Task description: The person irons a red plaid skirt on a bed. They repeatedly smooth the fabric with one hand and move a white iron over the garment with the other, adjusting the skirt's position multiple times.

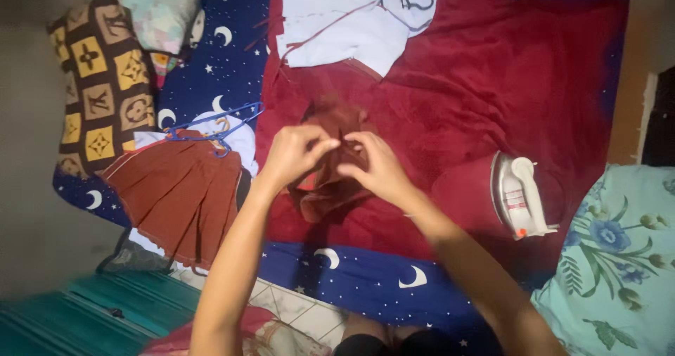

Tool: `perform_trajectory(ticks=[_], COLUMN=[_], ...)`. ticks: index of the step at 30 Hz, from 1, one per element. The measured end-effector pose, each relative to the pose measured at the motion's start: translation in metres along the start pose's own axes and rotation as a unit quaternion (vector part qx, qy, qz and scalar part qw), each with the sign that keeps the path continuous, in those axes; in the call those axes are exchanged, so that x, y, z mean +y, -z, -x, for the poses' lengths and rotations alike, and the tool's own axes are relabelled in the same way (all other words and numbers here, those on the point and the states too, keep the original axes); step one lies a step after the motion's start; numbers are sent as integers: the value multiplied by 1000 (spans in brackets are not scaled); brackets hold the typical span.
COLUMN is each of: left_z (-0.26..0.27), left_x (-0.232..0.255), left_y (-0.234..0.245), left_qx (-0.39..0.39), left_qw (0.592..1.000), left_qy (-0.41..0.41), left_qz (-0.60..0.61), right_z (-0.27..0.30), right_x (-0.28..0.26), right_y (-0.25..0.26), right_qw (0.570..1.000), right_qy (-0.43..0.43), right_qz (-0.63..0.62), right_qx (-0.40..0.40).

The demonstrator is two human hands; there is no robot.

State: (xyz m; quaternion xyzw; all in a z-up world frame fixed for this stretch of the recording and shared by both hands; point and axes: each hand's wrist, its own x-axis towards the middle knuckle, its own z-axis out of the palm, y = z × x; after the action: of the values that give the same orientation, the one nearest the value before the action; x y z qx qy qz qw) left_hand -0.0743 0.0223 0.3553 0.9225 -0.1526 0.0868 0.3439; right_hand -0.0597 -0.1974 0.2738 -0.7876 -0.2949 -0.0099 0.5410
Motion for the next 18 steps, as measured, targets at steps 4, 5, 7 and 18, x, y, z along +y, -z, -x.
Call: perform_trajectory(ticks=[4,5,7,18], left_z=[0,5,16,47], left_x=[14,13,7,14], left_y=[20,28,39,59], left_qx=[-3,-14,-25,35], left_qw=[994,993,991,980], left_qy=[110,116,131,149], left_qz=[2,-2,11,130], right_z=[-20,-20,-19,-12], right_x=[-19,-17,-13,-61], right_y=[9,19,42,117], right_qw=[990,984,982,990], right_qy=[-62,-62,-35,-28], right_qz=[113,153,172,13], right_qx=[50,64,68,-138])
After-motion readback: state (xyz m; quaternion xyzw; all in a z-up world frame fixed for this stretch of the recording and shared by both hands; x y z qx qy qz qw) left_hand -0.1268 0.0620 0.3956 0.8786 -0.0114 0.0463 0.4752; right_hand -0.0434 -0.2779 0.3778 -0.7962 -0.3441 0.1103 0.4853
